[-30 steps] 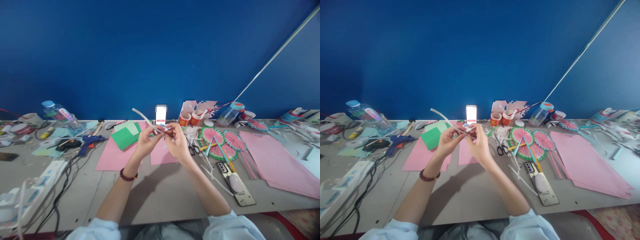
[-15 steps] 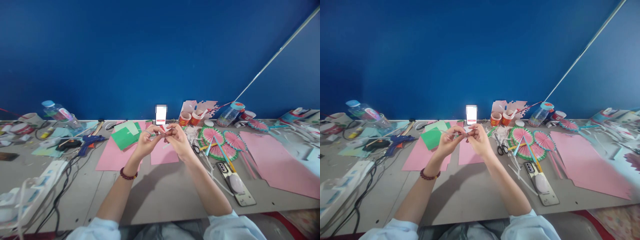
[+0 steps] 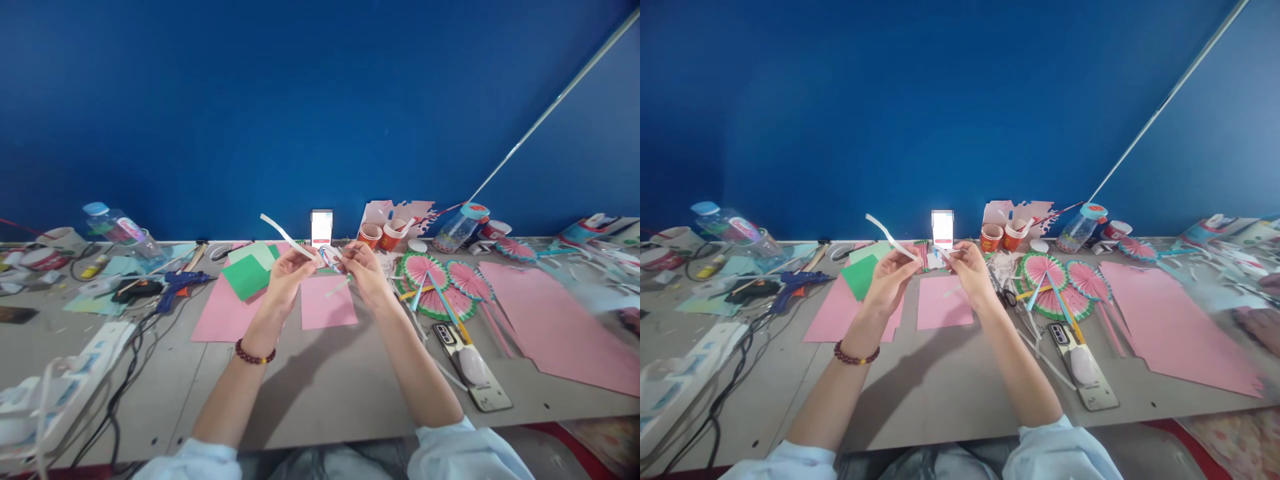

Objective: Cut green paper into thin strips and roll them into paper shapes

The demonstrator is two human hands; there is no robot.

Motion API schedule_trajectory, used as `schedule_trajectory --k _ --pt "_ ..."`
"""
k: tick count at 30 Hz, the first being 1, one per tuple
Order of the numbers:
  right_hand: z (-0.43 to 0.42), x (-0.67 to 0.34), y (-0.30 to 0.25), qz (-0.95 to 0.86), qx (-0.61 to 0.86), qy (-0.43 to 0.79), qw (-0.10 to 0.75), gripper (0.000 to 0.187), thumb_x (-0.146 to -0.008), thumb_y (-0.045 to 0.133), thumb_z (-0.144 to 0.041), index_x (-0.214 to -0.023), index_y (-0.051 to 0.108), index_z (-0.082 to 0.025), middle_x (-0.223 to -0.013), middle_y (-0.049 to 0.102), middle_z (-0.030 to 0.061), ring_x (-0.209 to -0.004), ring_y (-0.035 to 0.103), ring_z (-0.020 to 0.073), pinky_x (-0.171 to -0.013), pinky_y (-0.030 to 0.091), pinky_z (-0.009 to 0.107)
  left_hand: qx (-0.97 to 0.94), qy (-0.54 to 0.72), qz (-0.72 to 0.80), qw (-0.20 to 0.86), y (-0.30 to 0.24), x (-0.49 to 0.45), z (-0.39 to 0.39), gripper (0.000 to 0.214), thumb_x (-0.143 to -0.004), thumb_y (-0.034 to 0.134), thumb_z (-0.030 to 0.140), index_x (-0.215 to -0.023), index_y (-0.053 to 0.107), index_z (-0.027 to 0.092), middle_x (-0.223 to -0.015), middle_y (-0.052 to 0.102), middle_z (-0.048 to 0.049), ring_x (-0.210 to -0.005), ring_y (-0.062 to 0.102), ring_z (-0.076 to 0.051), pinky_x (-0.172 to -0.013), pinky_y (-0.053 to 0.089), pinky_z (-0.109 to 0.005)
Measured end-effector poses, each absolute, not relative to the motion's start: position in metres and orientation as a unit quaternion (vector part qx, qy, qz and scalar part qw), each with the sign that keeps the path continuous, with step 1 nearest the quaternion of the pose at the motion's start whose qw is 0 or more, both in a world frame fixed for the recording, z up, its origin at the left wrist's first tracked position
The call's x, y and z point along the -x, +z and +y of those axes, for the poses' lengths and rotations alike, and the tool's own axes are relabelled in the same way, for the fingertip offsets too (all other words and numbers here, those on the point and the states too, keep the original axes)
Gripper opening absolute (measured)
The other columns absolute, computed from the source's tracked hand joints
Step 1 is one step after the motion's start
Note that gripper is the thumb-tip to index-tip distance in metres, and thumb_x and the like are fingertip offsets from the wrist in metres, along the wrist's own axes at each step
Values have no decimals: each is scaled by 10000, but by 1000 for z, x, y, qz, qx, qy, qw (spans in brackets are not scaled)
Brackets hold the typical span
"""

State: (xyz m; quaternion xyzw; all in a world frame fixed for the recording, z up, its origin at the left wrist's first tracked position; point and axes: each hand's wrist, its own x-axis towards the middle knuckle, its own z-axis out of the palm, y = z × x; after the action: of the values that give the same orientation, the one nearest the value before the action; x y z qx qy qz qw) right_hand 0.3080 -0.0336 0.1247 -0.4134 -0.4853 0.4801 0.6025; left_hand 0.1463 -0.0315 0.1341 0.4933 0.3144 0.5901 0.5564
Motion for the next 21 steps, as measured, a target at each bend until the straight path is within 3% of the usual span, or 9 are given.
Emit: schedule_trajectory --k 5,11,17,21 --pt "-33 -313 119 -659 481 359 453 206 -716 463 -133 -887 553 -203 -822 597 0 -689 573 134 -654 451 282 -432 583 342 597 138 -144 -31 196 -636 772 295 -786 701 191 -684 650 1 -619 572 -104 -583 456 -236" --pt "-49 -287 108 -795 487 284 226 264 -668 494 -42 -860 596 -190 -753 626 20 -682 554 154 -612 389 250 -428 580 356 595 135 -143 -31 235 -647 756 310 -833 725 168 -750 684 -27 -608 565 -94 -586 457 -231" --pt "-73 -259 89 -832 454 283 145 248 -688 511 -65 -862 620 -204 -792 651 14 -690 563 147 -586 358 227 -505 573 406 502 140 -144 -37 252 -698 735 343 -868 696 160 -771 707 -47 -712 628 -143 -645 483 -246" --pt "-92 -248 71 -859 436 244 111 275 -653 515 -51 -862 627 -191 -801 658 32 -744 573 172 -654 382 254 -545 556 416 471 143 -147 -42 253 -722 721 372 -859 682 162 -719 705 -38 -678 640 -149 -650 489 -254"
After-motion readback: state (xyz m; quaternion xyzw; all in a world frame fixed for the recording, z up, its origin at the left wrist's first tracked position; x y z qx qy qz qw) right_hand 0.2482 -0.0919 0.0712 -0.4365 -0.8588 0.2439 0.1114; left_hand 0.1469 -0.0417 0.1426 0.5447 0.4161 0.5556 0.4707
